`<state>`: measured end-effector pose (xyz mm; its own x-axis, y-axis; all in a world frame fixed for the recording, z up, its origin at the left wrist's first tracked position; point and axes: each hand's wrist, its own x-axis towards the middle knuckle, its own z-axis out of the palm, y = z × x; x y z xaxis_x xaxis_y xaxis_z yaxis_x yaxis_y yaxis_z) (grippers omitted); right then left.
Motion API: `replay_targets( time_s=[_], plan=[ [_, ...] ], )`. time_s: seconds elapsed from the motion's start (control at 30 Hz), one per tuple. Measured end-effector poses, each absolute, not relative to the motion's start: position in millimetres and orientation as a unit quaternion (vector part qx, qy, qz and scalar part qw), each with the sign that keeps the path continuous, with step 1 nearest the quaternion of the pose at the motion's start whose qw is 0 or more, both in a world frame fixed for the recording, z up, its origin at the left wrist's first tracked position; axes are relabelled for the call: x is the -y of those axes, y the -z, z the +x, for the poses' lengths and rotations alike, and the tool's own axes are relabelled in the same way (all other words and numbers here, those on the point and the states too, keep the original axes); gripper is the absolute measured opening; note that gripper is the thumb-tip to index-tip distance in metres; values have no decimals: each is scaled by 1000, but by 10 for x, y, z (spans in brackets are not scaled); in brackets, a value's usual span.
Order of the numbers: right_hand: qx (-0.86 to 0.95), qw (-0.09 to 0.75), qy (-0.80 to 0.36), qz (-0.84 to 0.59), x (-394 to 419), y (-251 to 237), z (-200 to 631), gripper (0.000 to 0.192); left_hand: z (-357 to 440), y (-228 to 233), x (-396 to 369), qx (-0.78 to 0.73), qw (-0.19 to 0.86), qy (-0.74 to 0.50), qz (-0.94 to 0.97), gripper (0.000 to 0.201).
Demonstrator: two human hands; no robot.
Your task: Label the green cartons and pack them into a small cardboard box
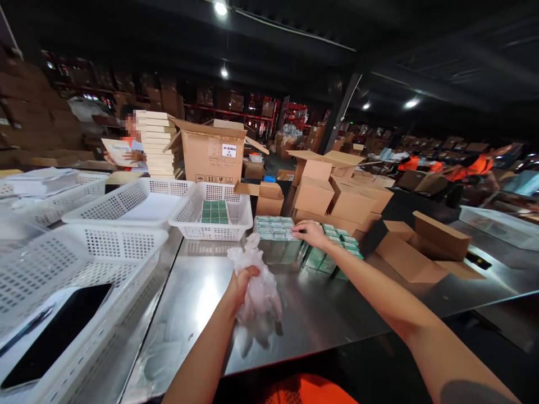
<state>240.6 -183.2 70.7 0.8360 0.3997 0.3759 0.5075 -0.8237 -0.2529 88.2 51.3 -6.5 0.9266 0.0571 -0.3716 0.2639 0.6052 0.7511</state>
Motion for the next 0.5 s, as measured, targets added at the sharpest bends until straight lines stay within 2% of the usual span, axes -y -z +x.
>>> replay_targets(
  time_s=[0.23, 0.5],
  plan=[
    [230, 226, 199, -925, 1778, -525, 2352, 13, 901, 97, -505, -186, 859, 59, 472, 16],
    [166, 380, 225, -882, 1718, -665, 2611, 24, 943, 164, -499, -193, 861, 61, 466, 10]
  ],
)
